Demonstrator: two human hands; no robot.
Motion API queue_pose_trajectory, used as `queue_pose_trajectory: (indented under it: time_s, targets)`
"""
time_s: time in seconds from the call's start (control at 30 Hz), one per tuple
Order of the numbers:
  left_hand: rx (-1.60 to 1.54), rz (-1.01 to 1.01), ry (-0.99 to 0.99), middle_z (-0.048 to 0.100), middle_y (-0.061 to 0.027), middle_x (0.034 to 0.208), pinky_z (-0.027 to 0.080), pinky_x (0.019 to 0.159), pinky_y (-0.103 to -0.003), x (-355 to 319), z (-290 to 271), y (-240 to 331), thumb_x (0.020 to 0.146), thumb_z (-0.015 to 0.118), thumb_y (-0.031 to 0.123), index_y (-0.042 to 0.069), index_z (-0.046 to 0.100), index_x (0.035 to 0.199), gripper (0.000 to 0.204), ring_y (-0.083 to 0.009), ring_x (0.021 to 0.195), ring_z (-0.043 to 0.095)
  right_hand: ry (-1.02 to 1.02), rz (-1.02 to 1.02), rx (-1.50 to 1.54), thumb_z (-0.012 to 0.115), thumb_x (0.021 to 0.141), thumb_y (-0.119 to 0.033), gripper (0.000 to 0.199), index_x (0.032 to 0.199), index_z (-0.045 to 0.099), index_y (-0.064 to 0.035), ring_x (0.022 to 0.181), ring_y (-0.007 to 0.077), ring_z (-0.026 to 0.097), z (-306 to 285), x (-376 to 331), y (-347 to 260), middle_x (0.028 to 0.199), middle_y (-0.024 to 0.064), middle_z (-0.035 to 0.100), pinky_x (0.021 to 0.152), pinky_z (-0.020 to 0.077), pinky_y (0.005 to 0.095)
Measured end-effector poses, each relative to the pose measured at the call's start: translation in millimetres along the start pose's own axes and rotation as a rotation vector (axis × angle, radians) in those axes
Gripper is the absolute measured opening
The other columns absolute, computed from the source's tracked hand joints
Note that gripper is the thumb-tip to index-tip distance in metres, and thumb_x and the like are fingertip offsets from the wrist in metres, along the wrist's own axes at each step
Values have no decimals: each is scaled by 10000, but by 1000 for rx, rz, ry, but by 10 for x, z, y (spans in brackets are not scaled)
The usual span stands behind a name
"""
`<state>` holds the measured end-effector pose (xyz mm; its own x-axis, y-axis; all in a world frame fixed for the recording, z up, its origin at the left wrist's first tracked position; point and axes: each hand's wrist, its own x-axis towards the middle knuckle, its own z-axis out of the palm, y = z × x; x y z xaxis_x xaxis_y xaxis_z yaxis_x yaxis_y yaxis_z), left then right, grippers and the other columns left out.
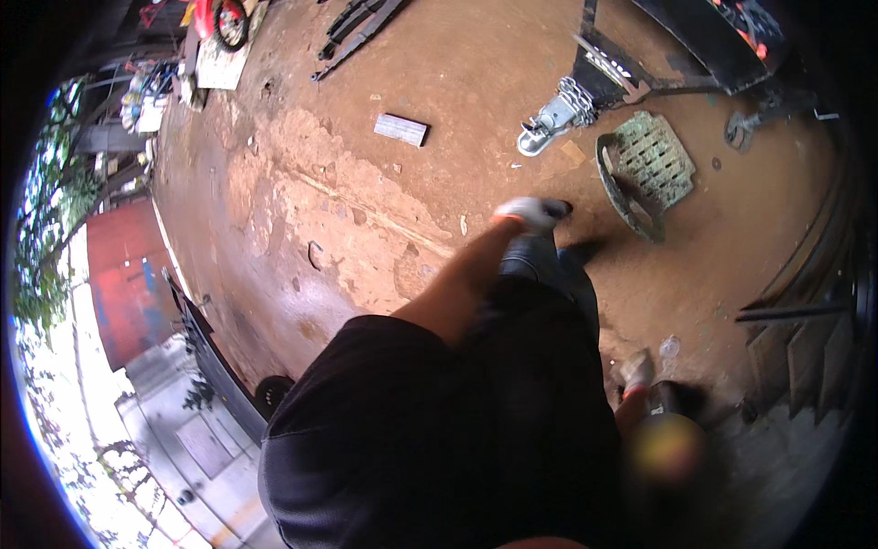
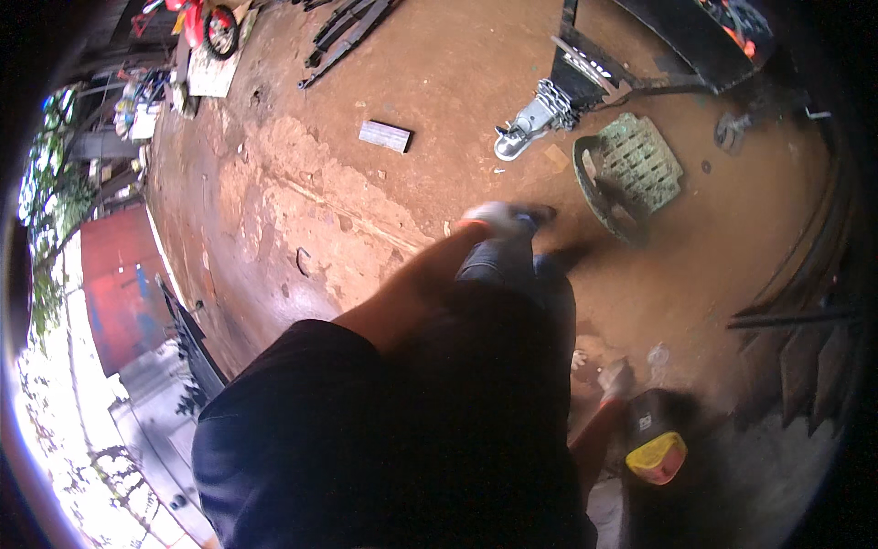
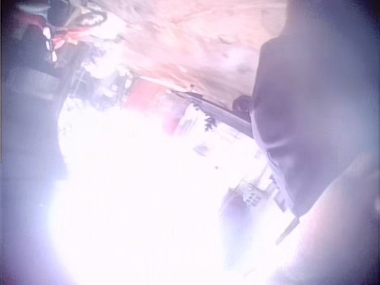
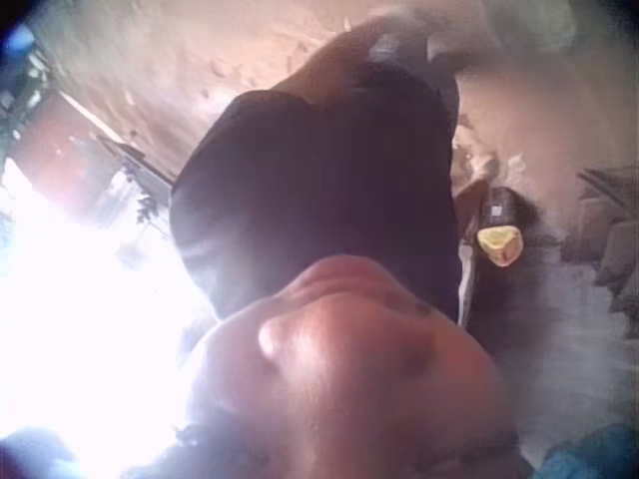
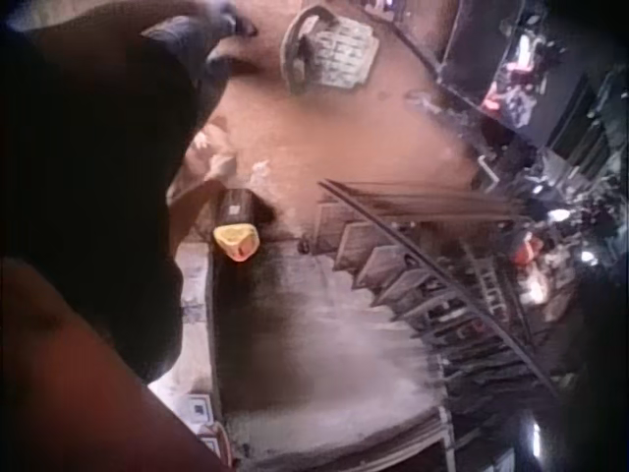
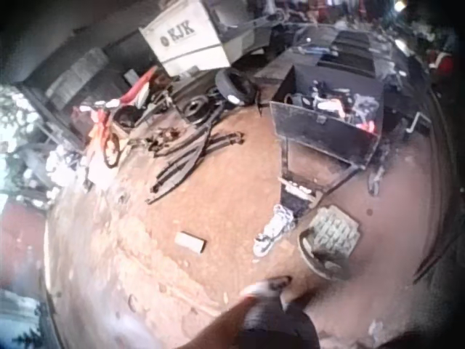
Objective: The person sands a large black metal piece using a sanding block. They hold the piece with one hand and sand the surface with the other, repeatedly rubbing the sanding block across the metal. The person occasionally repositions the piece and continues sanding different areas.
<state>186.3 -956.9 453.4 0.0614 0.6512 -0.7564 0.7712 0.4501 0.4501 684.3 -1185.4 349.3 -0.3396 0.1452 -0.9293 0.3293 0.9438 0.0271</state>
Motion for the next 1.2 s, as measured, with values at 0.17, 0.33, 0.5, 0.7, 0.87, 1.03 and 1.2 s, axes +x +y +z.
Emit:
queue_pose_trajectory:
  time_s: [0.17, 0.33, 0.5, 0.7, 0.87, 1.03, 1.2]
  targets:
    - [-54, -660, 204, 780, -116, 949, 558, 850, -395, -752, -276, -1932, 850, 611, 588, 180, 771, 1115, 512, -265, 942, 756, 107, 53, 948, 539, 998, -246, 254, 1023, 774, -153, 992, 195, 707, 720, 143, -764, 1044, 26, 754, 806, 548, 351]
    - [-329, -518, 384, 777, -129, 931, 560, 840, -393, -830, 77, -1781, 820, 614, 614, 108, 771, 1095, 597, -270, 882, 756, 169, 453, 2327, 537, 1024, -328, 295, 1034, 727, -102, 937, 182, 675, 420, 360, -46, 1013, 41, 723, 796, 535, 341]
    - [-250, -247, 198, 752, -213, 1004, 568, 808, -431, -550, -5, -697, 833, 609, 566, 130, 748, 1149, 556, -315, 883, 754, 701, 279, 2561, 534, 1049, -409, 387, 1044, 680, -51, 882, 168, 643, -559, 538, 1125, 983, 57, 692, 786, 522, 330]
    - [-45, 63, 206, 747, -219, 1071, 565, 856, -458, -319, -385, -45, 804, 628, 482, 90, 771, 1068, 494, -364, 1028, 726, 1121, 84, 2499, 610, 1021, -281, 212, 1037, 650, -74, 820, 164, 649, -2440, 452, 2079, 929, 46, 686, 708, 559, 339]
    - [90, 120, 149, 771, -99, 1041, 577, 847, -413, 293, -5, 299, 824, 672, 403, 135, 799, 1043, 368, -244, 981, 734, 1470, 84, 1893, 628, 1011, -291, 311, 1165, 681, -26, 849, 148, 651, -4516, 336, 2225, 1059, 82, 698, 774, 532, 295]
    - [162, 273, 39, 753, -49, 1185, 565, 890, -432, 774, -245, 632, 862, 648, 351, 147, 777, 1150, 377, -206, 1067, 712, 1319, -44, 1700, 600, 1039, -285, 270, 978, 685, -35, 774, 99, 594, -5280, 34, 2490, 879, -6, 649, 709, 513, 290]
    - [-293, -12, 79, 748, -187, 1106, 506, 982, -476, 297, -694, -535, 832, 605, 355, 76, 763, 1125, 434, -392, 1050, 698, 1138, 456, 2363, 599, 1025, -345, 292, 843, 650, -122, 615, 122, 558, -3722, 444, 2446, 720, 1, 610, 578, 497, 331]
